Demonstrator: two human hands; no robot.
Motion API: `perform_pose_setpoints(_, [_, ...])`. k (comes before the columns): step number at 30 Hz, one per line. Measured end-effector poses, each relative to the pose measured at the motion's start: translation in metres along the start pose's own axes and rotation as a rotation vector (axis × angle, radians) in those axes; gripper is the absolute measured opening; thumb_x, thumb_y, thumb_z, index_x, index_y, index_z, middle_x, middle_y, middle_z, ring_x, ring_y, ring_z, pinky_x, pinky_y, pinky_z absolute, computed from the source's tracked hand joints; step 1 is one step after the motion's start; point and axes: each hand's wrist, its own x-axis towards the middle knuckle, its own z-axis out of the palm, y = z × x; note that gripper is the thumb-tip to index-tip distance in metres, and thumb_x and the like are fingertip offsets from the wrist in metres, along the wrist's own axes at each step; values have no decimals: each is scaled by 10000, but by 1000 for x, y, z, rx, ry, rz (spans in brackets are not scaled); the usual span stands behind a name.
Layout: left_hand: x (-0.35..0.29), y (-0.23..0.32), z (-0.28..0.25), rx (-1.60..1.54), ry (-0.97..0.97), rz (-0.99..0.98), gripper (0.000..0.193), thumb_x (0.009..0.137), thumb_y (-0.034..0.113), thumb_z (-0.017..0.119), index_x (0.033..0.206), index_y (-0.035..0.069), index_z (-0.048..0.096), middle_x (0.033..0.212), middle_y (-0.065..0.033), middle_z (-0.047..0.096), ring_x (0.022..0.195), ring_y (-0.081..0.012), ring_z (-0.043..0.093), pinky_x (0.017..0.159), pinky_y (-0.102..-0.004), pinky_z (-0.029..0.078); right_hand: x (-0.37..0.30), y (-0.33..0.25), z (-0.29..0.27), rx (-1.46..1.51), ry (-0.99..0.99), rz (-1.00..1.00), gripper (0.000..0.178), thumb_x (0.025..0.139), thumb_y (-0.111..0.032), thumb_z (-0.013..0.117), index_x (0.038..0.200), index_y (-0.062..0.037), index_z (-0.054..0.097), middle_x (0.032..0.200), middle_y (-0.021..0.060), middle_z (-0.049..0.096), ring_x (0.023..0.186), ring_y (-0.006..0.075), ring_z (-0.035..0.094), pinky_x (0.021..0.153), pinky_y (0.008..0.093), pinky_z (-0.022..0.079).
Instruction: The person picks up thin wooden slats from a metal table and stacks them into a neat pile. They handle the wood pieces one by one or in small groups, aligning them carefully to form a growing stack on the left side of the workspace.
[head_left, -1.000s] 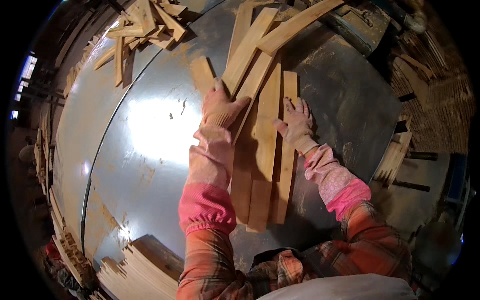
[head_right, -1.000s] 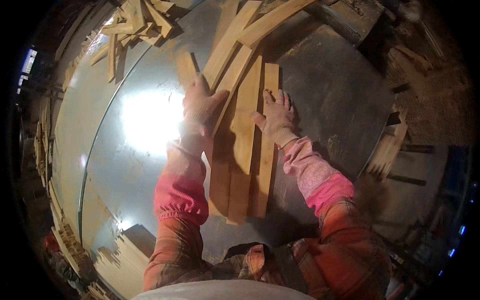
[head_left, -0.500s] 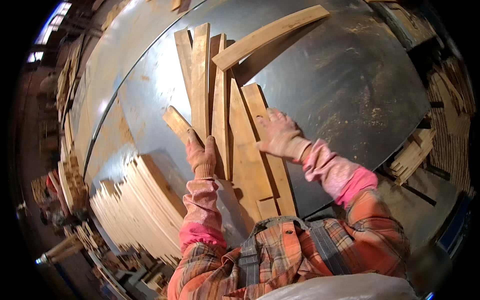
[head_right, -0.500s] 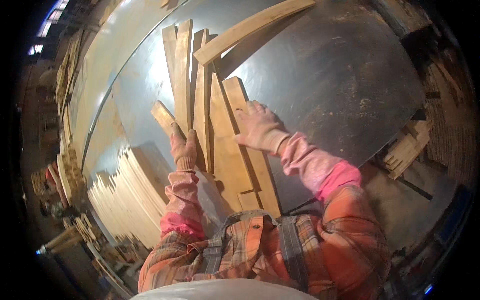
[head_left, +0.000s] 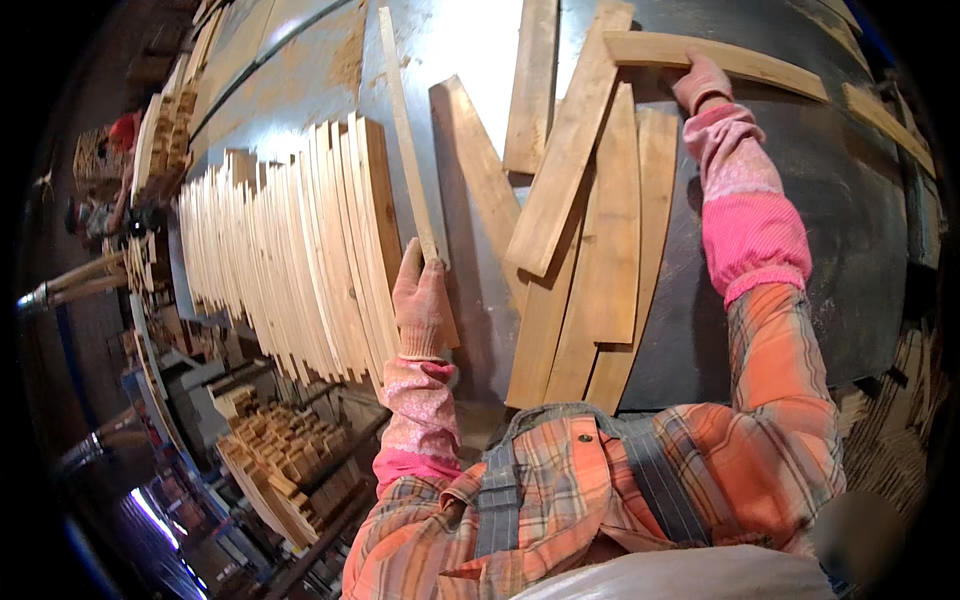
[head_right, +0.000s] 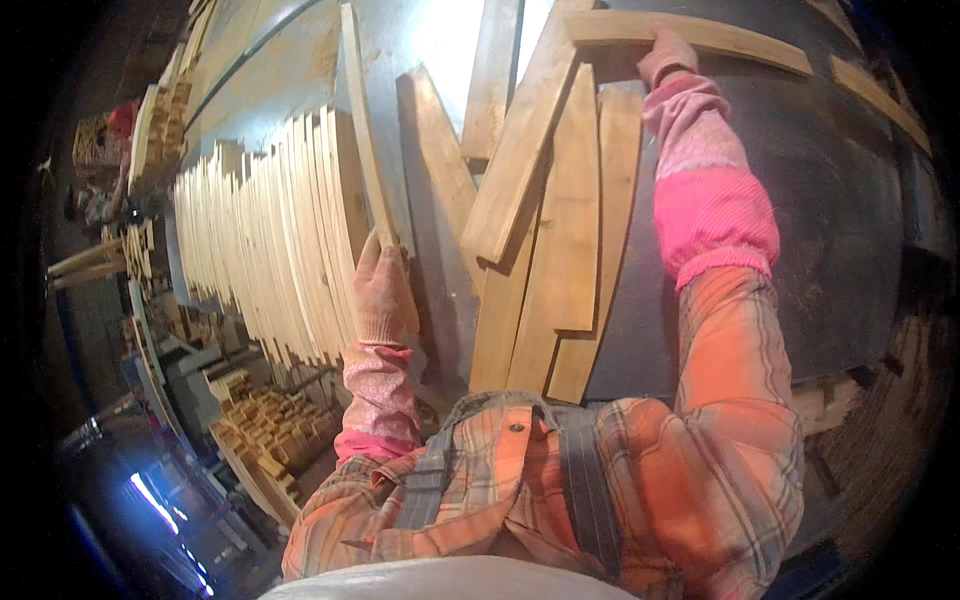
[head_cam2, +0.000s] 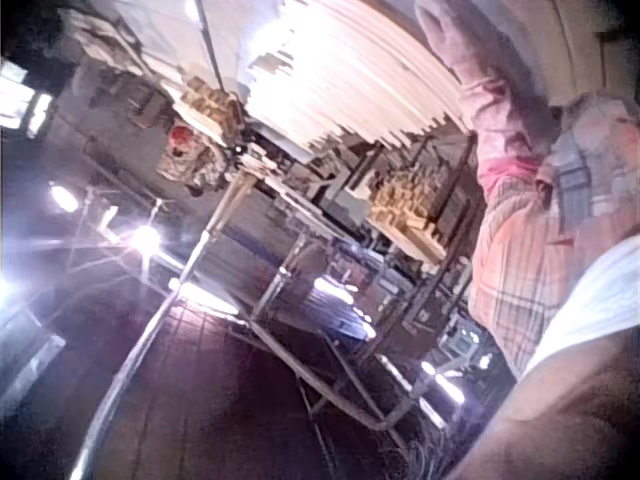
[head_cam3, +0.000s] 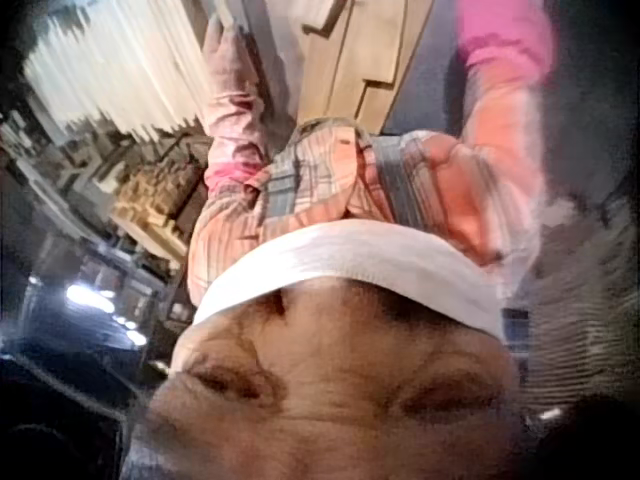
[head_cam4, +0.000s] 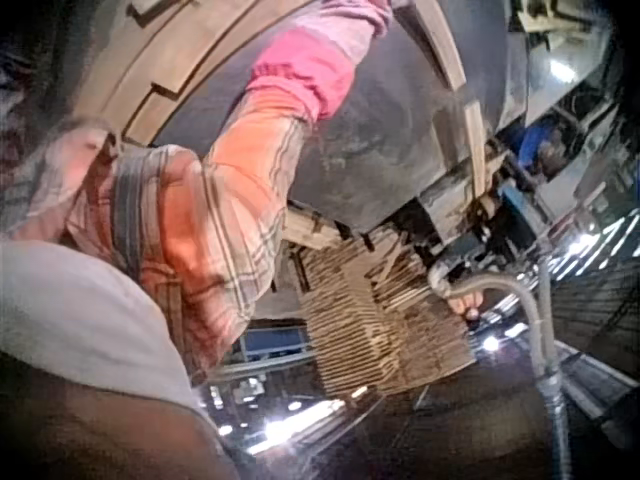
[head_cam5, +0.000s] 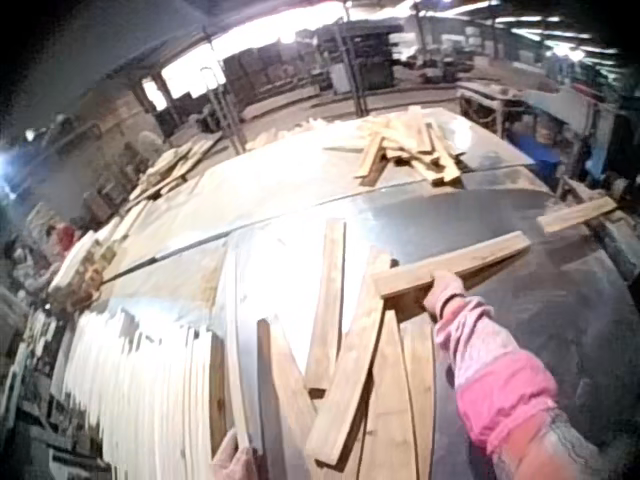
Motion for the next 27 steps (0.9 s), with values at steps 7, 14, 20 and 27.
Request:
perform_pose_setpoints(7, [-24,-23,-29,179,43,40,501,1043,143,596,1488,-58,487,1255,-96,657,1059,-149,635,924,-280,521,-74,29,-10,839,43,152,389,900,-237,729,1240,-49,705,1261,226,696,1197,363,659,997,420,526])
perform_pose_setpoints(14, [-36,-34,-38,-320,-82,-265,315,1059,277,562,1192,0,634,952,-102,666,758,-207,661,665,-339,576,-202,-131,-63,227,-116,197,455,845,-326,722,1157,5,706,1223,307,682,1131,474,667,986,487,537])
perform_pose_setpoints(20, [-16,-44,-61,73,-208,-123,621,937,378,727,1359,-54,583,1063,-129,718,941,-159,669,843,-305,542,-243,-279,-30,-43,-163,306,846,766,-350,832,1461,-46,459,1447,309,527,1327,454,551,1086,475,494])
perform_pose_setpoints(27, [-22,-24,-85,312,-230,-168,500,1011,375,567,1350,8,592,1040,-158,670,943,-263,617,843,-384,507,-247,-256,-24,122,-106,316,943,661,-190,869,1462,42,431,1347,274,598,1231,390,630,1042,428,529])
